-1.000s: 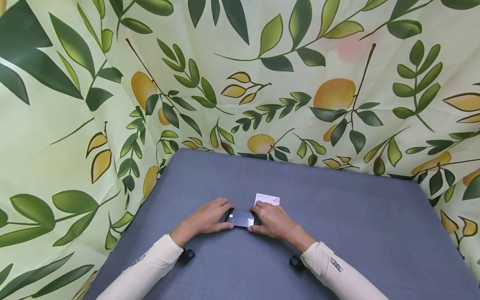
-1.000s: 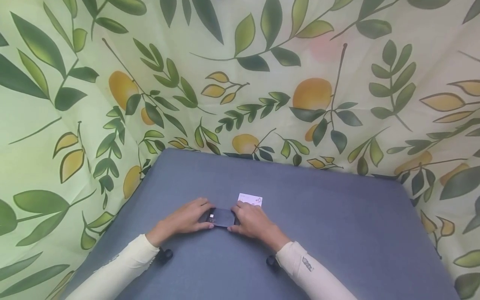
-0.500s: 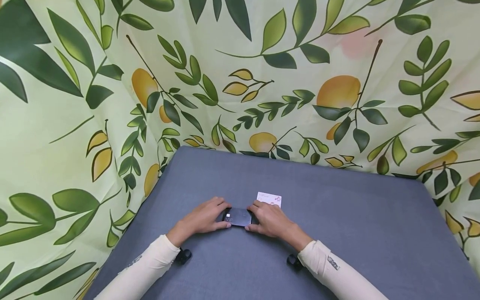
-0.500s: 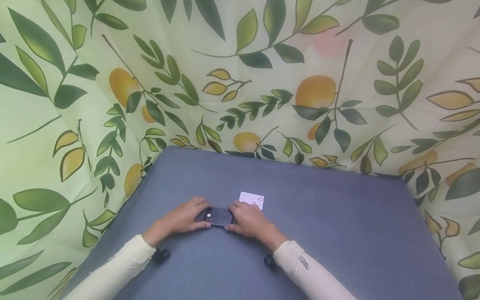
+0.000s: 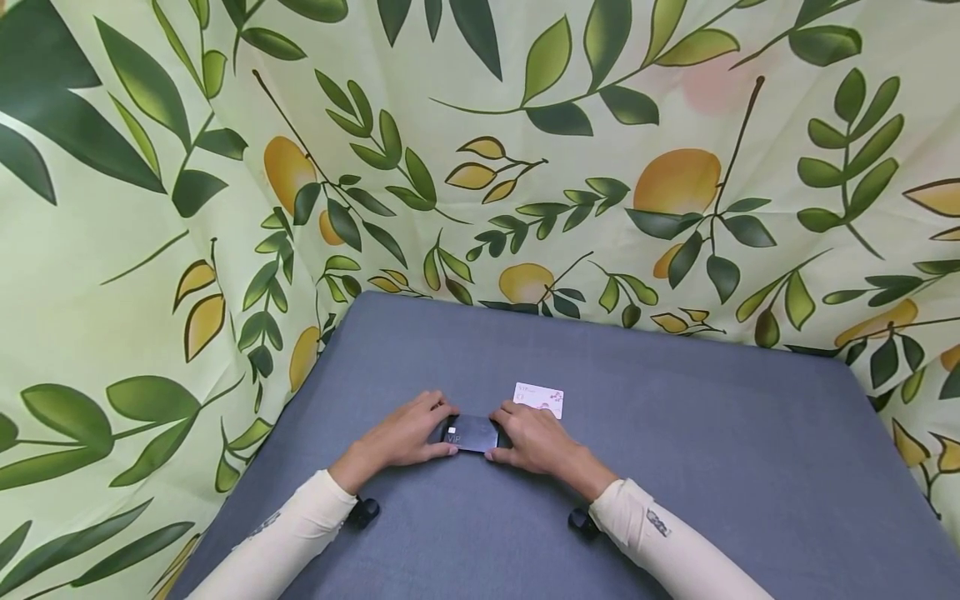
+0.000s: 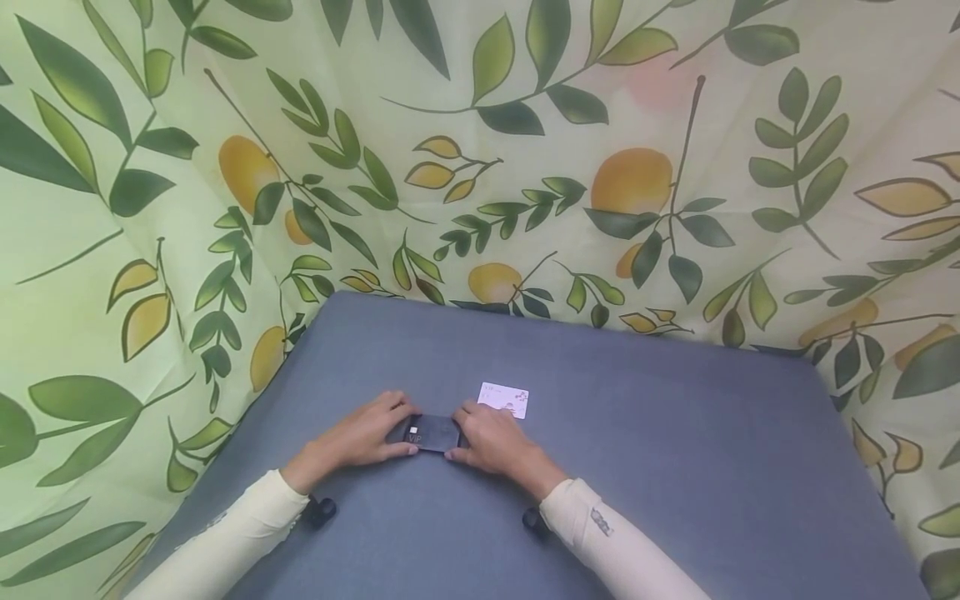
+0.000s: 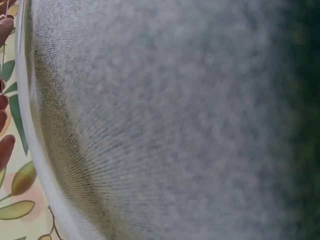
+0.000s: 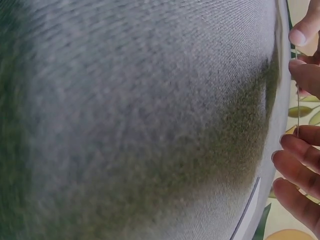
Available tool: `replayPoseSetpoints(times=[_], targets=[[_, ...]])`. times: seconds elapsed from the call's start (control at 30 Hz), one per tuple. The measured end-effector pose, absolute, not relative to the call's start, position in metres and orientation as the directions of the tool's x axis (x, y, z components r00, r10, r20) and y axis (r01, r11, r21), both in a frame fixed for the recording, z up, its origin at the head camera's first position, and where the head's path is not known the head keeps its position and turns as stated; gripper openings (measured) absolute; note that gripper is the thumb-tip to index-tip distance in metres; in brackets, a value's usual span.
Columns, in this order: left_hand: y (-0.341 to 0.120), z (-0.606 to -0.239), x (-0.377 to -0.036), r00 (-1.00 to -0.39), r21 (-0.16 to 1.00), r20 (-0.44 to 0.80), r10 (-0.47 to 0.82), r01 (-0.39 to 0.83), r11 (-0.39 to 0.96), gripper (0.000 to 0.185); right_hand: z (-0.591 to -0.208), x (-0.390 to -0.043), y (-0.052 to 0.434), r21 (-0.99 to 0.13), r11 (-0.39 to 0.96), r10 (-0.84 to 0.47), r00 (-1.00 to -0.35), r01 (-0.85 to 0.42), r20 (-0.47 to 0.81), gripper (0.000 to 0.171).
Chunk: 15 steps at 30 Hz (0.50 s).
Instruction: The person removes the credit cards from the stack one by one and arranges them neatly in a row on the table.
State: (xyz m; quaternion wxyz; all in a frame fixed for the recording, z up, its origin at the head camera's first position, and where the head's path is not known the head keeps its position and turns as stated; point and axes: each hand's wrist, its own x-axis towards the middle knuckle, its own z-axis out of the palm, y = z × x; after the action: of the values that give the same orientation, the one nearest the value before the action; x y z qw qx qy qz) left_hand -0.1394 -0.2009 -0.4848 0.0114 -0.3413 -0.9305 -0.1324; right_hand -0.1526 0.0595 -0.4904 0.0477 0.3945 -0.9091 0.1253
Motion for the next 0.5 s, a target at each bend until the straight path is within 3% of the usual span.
replayPoseSetpoints(times=[0.5], targets=[[-0.208, -0.485, -0.139, -0.775, 0.21, 0.103, 0.624, 0.63, 0.748, 0.051, -0.496, -0.153, 0.047, -0.209, 0.678, -0.682, -0.709, -0.705, 0.178, 0.054]])
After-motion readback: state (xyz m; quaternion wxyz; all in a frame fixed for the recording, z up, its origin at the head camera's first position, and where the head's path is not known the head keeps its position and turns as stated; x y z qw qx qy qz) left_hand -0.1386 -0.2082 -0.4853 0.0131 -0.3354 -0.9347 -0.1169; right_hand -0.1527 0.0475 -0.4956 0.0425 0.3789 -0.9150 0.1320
